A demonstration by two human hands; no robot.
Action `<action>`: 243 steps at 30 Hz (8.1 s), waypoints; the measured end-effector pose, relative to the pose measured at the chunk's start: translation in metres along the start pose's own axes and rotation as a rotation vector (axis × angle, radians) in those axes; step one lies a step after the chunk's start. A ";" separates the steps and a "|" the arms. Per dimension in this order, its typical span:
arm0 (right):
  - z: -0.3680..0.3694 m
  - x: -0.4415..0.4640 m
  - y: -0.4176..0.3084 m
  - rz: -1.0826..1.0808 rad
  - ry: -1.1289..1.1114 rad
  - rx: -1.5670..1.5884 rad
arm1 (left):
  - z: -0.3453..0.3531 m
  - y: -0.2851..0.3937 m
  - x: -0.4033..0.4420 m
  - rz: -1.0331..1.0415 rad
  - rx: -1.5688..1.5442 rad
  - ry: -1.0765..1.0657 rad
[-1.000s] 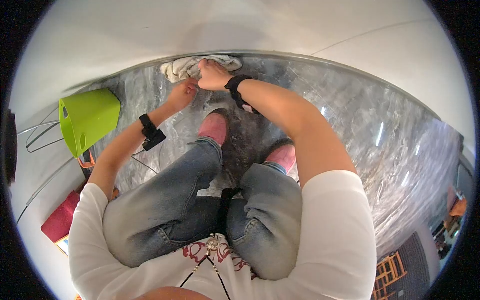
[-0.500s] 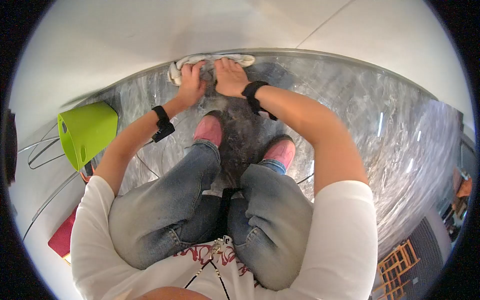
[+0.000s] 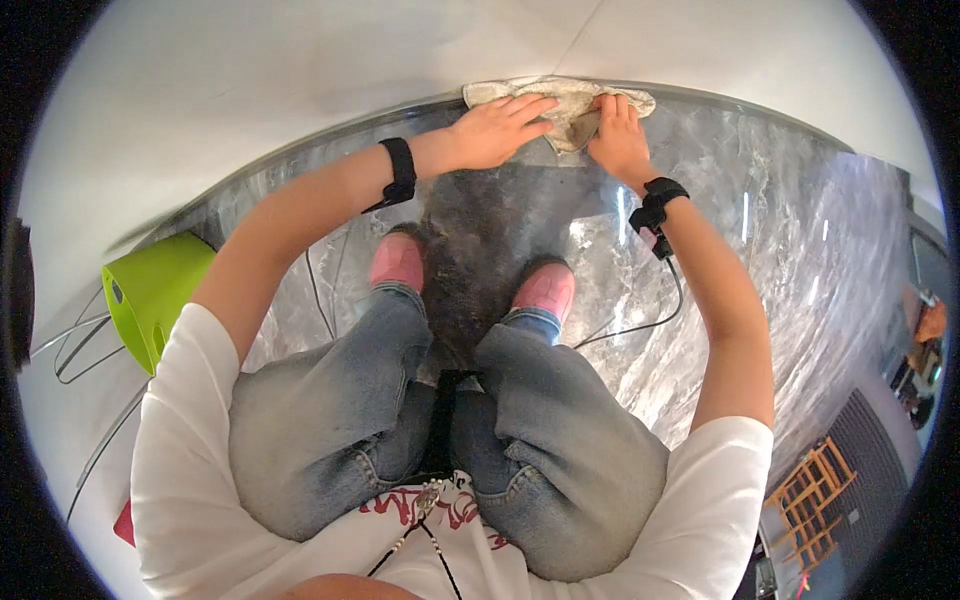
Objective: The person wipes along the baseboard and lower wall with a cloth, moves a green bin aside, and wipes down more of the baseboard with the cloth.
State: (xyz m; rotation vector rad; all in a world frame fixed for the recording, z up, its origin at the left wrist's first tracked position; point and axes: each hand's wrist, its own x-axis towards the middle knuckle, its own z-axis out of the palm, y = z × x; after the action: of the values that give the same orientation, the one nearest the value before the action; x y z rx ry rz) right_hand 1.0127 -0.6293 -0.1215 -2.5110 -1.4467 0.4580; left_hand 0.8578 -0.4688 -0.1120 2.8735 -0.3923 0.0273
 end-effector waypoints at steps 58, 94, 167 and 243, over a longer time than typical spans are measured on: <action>-0.005 -0.009 0.013 -0.204 0.063 -0.199 | 0.021 -0.012 0.034 0.116 0.590 -0.127; -0.002 0.015 -0.002 0.061 -0.261 0.169 | -0.004 -0.036 -0.062 0.028 0.563 -0.091; -0.006 0.035 -0.087 -0.073 -0.175 -0.009 | -0.031 -0.039 -0.118 -0.100 0.446 -0.337; -0.092 -0.029 0.237 -0.300 -0.060 0.010 | 0.005 0.101 0.219 -0.298 -0.264 -0.104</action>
State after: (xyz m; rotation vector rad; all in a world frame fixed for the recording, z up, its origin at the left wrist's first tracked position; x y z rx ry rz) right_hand 1.2231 -0.7746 -0.1097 -2.2350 -1.7999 0.4857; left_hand 1.0419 -0.6216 -0.0820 2.6461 0.0186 -0.2114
